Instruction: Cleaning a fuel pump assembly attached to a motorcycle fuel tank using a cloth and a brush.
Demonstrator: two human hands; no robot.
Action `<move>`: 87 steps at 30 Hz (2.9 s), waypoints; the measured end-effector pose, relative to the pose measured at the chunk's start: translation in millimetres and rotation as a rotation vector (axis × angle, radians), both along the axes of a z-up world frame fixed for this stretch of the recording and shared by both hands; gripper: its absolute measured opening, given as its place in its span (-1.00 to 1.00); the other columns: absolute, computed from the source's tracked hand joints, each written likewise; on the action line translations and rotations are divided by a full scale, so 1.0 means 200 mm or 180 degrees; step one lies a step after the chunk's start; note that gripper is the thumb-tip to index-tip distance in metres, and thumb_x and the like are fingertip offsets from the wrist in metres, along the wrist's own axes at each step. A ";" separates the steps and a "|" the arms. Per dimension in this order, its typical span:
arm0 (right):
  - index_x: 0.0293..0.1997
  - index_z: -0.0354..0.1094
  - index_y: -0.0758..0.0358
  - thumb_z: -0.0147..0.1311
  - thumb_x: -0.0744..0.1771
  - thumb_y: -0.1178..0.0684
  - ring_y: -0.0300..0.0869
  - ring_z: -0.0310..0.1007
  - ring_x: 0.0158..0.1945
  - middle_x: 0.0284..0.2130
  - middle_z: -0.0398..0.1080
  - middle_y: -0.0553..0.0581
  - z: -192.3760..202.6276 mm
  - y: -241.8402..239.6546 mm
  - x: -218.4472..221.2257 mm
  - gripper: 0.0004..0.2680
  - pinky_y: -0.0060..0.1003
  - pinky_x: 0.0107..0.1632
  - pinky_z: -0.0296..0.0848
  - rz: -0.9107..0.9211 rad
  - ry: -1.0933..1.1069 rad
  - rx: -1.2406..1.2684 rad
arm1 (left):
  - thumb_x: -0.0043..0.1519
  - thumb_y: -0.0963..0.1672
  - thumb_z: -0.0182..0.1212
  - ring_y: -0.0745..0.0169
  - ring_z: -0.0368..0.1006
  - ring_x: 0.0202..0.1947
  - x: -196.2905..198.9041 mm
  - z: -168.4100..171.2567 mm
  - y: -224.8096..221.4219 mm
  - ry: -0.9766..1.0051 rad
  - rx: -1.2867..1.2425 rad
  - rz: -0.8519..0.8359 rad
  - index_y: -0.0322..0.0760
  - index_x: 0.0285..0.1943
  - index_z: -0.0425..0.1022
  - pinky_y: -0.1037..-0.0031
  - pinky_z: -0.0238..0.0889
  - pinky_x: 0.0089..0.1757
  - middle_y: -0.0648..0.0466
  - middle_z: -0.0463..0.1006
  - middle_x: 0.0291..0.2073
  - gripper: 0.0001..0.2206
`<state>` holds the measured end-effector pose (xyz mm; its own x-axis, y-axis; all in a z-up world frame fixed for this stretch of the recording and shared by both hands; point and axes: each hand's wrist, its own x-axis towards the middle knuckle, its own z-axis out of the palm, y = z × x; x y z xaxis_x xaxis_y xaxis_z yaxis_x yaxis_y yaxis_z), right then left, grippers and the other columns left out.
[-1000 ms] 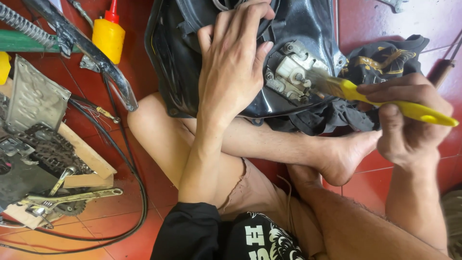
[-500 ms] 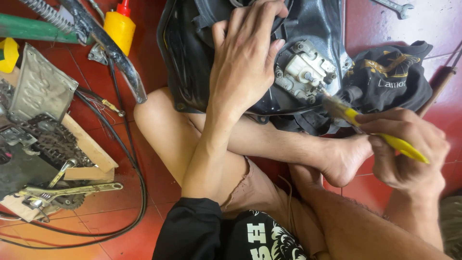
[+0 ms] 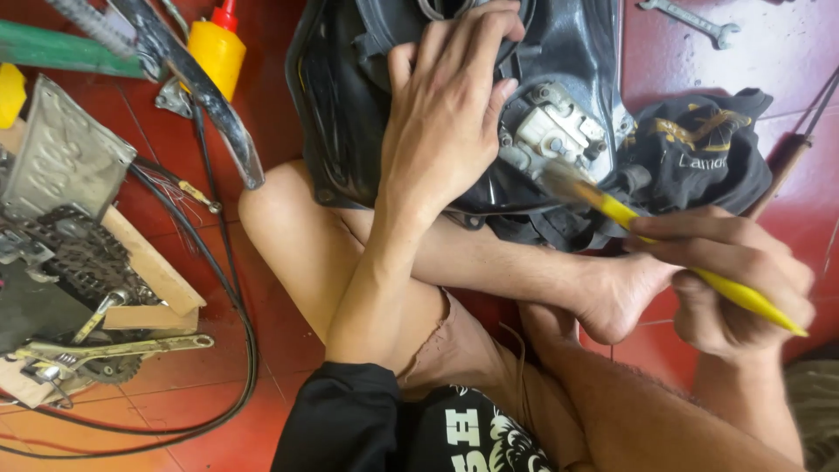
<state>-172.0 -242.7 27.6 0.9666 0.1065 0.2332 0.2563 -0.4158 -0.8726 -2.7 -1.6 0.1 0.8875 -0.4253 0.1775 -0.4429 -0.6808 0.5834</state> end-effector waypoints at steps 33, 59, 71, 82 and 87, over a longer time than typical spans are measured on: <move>-0.12 0.45 0.42 0.08 0.15 0.38 -0.03 0.59 -0.09 -0.06 0.54 0.23 -0.12 0.13 0.02 -0.74 -0.22 0.00 0.57 0.0832 0.0636 -0.0597 | 0.27 -0.18 0.35 0.10 0.43 0.05 0.00 -0.07 0.01 -0.0326 0.0123 -0.0005 -0.19 0.21 0.32 0.23 0.11 0.03 0.12 0.57 0.05 -0.63; -0.17 0.33 0.53 0.03 0.33 0.30 0.05 0.56 -0.16 -0.14 0.48 0.47 -0.04 0.03 -0.08 -0.94 -0.24 -0.11 0.59 0.0056 0.0334 -0.0336 | 0.24 -0.24 0.38 0.19 0.40 0.08 0.00 -0.03 0.00 -0.0189 -0.0003 -0.0052 -0.18 0.21 0.29 0.24 0.08 -0.01 0.23 0.56 0.05 -0.58; -0.11 0.27 0.54 0.01 0.38 0.30 0.06 0.59 -0.14 -0.21 0.43 0.38 -0.09 -0.06 -0.03 -0.93 -0.28 -0.14 0.62 0.0030 0.0135 -0.0153 | 0.21 -0.23 0.32 0.15 0.38 0.05 -0.02 0.01 0.01 -0.0043 0.0008 -0.0024 -0.13 0.17 0.27 0.26 0.06 0.04 0.22 0.48 0.08 -0.60; -0.09 0.18 0.51 -0.04 0.39 0.27 0.10 0.61 -0.11 -0.25 0.37 0.35 -0.06 0.00 0.03 -0.91 -0.31 -0.20 0.69 -0.0100 0.0184 0.0348 | 0.19 -0.24 0.39 0.22 0.42 0.15 -0.03 -0.01 0.00 0.0078 0.0002 0.0007 -0.13 0.22 0.31 0.28 0.10 0.09 0.28 0.46 0.17 -0.55; -0.12 0.27 0.53 -0.06 0.36 0.42 0.01 0.57 -0.15 -0.17 0.43 0.37 -0.11 -0.05 0.11 -0.93 -0.30 -0.12 0.58 -0.0022 0.0247 0.0004 | 0.21 -0.23 0.35 0.23 0.42 0.18 0.00 0.00 0.00 0.0181 0.0036 0.0012 -0.14 0.26 0.30 0.28 0.08 0.11 0.29 0.47 0.19 -0.55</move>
<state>-149.9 -252.2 6.5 0.9825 0.0993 0.1578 0.1850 -0.4161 -0.8903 -1.9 -2.5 0.3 0.8976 -0.4236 0.1217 -0.4066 -0.6892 0.5998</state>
